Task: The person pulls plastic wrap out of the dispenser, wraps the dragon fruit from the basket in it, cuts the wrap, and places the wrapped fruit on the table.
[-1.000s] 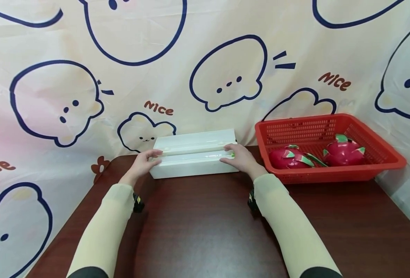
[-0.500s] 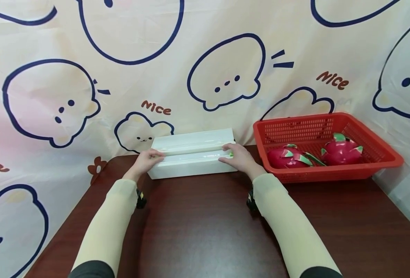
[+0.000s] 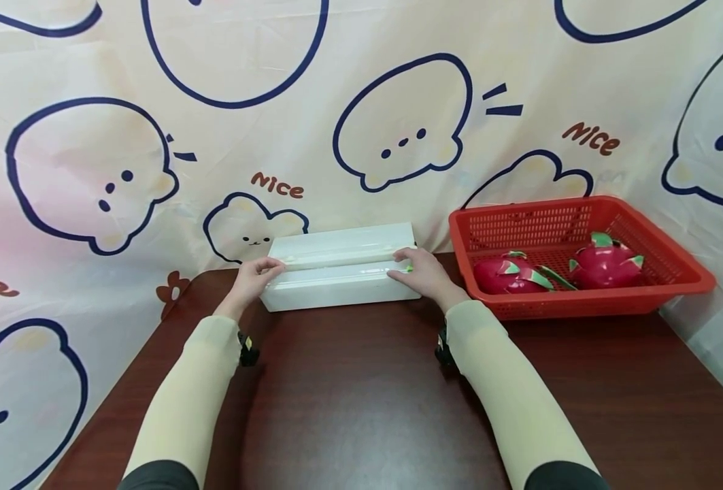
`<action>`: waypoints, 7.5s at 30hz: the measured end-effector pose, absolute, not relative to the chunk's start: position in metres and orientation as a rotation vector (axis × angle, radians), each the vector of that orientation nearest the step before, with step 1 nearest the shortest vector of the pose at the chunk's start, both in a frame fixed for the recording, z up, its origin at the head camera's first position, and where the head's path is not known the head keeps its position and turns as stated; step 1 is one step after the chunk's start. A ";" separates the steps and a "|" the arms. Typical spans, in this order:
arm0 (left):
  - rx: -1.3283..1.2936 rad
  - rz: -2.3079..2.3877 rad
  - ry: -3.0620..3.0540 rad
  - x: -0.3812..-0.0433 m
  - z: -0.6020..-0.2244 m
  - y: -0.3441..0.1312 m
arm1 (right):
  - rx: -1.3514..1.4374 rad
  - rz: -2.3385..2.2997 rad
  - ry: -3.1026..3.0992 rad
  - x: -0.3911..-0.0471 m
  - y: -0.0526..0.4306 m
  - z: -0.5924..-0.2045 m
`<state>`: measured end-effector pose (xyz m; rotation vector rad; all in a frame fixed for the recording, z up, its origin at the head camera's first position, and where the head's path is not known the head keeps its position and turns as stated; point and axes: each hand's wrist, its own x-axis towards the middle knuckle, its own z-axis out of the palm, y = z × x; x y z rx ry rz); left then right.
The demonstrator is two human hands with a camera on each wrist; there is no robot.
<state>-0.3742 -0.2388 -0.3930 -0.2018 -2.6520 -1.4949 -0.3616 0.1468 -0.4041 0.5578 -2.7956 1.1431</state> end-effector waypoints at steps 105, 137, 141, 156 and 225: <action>-0.307 -1.613 -2.498 -0.360 -0.324 -0.239 | 0.374 1.443 -2.732 -0.367 0.139 -0.314; -0.304 -1.413 -2.416 -0.347 -0.279 -0.241 | 0.498 1.333 -2.561 -0.357 0.140 -0.263; -0.336 -1.472 -2.368 -0.345 -0.272 -0.243 | 0.514 1.339 -2.538 -0.357 0.139 -0.256; -0.381 -1.488 -2.321 -0.346 -0.245 -0.242 | 0.512 1.332 -2.510 -0.354 0.141 -0.228; -0.522 -1.521 -2.031 -0.330 -0.157 -0.229 | 0.593 1.331 -2.343 -0.321 0.153 -0.135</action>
